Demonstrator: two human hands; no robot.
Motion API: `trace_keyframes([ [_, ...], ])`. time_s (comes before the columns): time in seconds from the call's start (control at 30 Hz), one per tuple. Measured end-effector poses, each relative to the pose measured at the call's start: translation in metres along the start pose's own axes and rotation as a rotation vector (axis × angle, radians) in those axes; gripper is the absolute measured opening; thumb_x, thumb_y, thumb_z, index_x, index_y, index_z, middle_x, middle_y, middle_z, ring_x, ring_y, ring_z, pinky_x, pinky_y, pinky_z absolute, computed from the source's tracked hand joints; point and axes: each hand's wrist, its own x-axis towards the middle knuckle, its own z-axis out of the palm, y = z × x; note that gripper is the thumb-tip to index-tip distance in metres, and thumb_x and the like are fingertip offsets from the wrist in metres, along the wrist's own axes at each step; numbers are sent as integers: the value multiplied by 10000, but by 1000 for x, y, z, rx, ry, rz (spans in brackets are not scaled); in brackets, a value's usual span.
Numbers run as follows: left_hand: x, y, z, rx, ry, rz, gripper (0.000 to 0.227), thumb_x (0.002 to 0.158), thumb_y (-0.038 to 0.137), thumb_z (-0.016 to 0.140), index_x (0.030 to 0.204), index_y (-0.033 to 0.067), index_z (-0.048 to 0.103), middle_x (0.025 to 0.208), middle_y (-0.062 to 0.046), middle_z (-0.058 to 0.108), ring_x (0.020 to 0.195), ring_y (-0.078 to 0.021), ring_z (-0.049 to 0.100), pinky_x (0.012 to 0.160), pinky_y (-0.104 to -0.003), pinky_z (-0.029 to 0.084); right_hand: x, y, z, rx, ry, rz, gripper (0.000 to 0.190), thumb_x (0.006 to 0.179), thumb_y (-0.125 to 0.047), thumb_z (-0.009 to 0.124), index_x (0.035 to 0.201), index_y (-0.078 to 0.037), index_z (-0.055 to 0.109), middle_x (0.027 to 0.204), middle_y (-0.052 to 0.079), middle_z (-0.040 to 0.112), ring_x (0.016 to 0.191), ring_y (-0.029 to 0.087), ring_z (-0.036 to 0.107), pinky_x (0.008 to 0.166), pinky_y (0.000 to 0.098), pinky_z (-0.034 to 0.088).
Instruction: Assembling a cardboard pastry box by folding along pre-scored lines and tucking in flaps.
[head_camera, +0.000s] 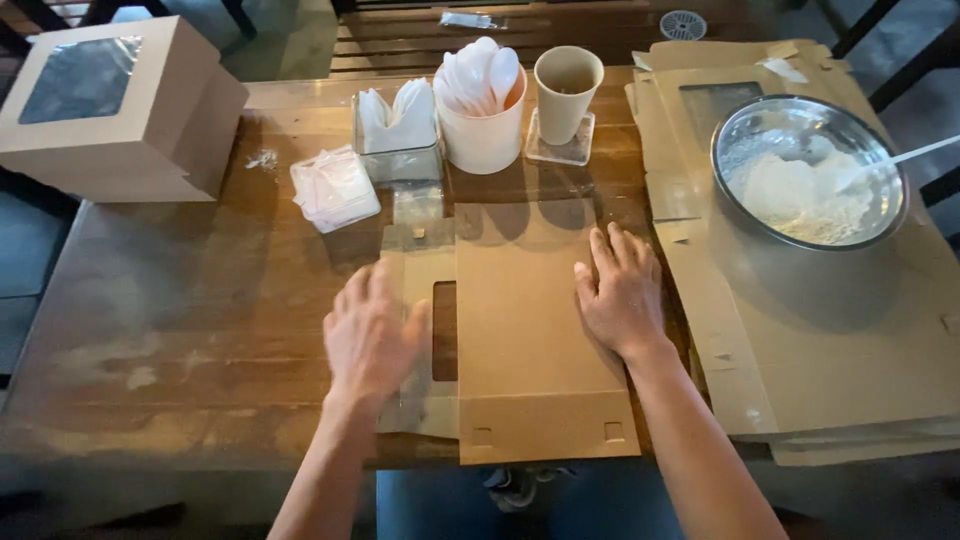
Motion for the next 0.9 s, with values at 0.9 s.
trace_keyframes([
  [0.9, -55, 42, 9, -224, -138, -88, 685, 1016, 416, 547, 1574, 51, 393, 1585, -173, 328, 1353, -410, 363, 1042, -541, 405, -21, -3, -2, 50, 5, -16, 548, 1030, -359, 482, 1499, -83, 548, 1560, 188, 470, 1454, 396, 400, 1225, 567, 245],
])
